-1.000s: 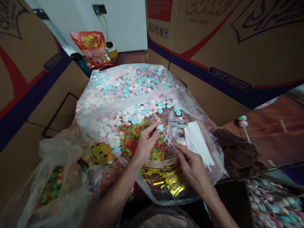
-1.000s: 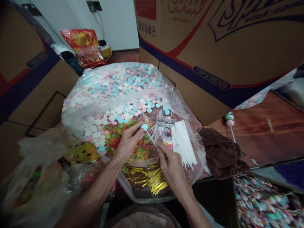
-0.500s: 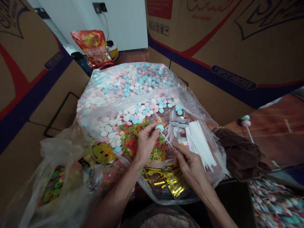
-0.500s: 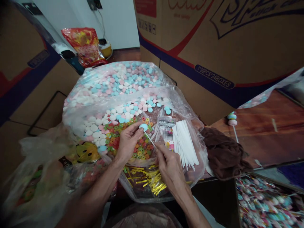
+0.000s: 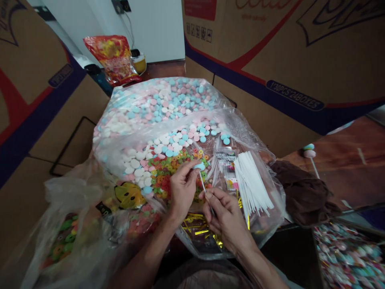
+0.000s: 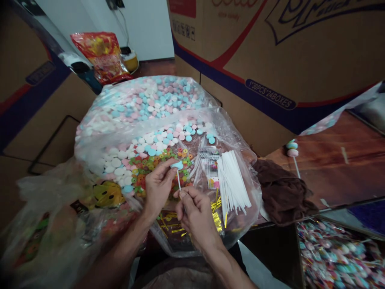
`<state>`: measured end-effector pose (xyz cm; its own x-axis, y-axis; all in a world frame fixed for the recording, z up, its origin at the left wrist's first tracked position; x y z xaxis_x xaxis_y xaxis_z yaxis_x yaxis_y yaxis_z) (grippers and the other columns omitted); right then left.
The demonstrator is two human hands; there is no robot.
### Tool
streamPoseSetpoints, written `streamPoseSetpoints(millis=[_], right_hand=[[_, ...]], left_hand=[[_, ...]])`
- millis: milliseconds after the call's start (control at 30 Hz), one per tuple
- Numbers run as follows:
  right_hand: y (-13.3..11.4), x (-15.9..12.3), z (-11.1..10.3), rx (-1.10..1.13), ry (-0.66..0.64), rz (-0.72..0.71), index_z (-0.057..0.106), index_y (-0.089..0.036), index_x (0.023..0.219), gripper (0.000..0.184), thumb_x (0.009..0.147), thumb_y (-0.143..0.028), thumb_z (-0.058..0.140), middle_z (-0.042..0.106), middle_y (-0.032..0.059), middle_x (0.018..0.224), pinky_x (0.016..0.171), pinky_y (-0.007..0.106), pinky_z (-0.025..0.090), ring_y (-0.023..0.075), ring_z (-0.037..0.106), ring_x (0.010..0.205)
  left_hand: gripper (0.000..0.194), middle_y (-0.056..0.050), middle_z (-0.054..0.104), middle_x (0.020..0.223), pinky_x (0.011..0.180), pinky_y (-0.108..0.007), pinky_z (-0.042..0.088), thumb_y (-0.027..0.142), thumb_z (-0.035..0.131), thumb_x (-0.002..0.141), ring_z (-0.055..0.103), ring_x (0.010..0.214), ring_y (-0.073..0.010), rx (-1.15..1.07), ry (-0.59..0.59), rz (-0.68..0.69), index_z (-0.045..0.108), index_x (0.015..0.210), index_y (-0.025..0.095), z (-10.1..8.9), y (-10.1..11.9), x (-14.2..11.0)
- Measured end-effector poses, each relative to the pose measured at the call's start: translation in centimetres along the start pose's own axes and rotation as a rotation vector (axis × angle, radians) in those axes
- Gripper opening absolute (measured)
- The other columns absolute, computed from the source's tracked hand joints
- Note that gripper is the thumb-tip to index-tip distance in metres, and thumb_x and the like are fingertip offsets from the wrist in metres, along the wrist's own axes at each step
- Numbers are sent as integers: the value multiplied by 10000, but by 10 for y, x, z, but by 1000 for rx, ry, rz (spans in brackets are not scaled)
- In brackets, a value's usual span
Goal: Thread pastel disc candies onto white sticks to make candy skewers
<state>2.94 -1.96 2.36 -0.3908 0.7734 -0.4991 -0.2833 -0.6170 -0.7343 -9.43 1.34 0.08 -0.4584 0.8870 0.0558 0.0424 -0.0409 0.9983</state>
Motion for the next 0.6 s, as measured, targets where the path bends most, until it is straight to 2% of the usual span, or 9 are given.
streamPoseSetpoints(millis=[167, 333, 400, 467, 533, 600], right_hand=[[8, 0, 3, 3, 33, -48, 563, -187, 868, 310, 815, -481, 648, 439, -111, 434, 324, 147, 131, 22, 171, 321], [14, 9, -1, -19, 47, -116, 536, -196, 808, 285, 839, -462, 634, 432, -105, 442, 337, 156, 152, 31, 211, 331], [11, 14, -7, -60, 58, -170, 523, -193, 746, 303, 853, -458, 625, 423, -97, 452, 345, 164, 160, 32, 226, 339], [6, 19, -15, -133, 80, -226, 496, -187, 667, 358, 868, -458, 616, 405, -88, 461, 355, 172, 165, 32, 242, 353], [1, 24, -24, -210, 96, -266, 497, -184, 647, 374, 881, -455, 605, 398, -83, 466, 362, 180, 170, 37, 253, 365], [-3, 28, -33, -275, 97, -293, 536, -183, 702, 329, 890, -447, 592, 421, -79, 476, 368, 188, 177, 46, 264, 374]], left_hand=[[220, -40, 733, 936, 731, -258, 523, 293, 681, 792, 665, 814, -168, 14, -17, -124, 748, 984, 209, -6, -10, -12], [256, -43, 741, 977, 737, -267, 535, 306, 668, 808, 679, 831, -175, 13, -48, -173, 743, 1039, 222, -1, -6, -23], [242, -53, 742, 1010, 796, -282, 535, 295, 660, 820, 683, 890, -190, 43, -109, -135, 752, 1031, 221, 2, 2, -25], [239, -63, 743, 1054, 882, -301, 520, 296, 631, 849, 678, 982, -211, 86, -232, -96, 760, 1037, 224, 4, 9, -23], [266, -64, 738, 1109, 934, -317, 506, 308, 593, 881, 671, 1040, -222, 129, -329, -75, 753, 1078, 231, 5, 15, -13], [297, -59, 734, 1131, 915, -325, 516, 301, 555, 904, 681, 1006, -218, 227, -340, -37, 730, 1134, 236, 5, 18, 6]])
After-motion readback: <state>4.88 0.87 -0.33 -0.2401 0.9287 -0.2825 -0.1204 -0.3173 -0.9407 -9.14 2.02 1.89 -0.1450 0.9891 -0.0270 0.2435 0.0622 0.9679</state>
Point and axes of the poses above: each hand's wrist, its own x-axis towards the middle knuckle, its own z-axis out of the palm, y = z × x, the point moved 1 cm from there along x, towards the middle knuckle
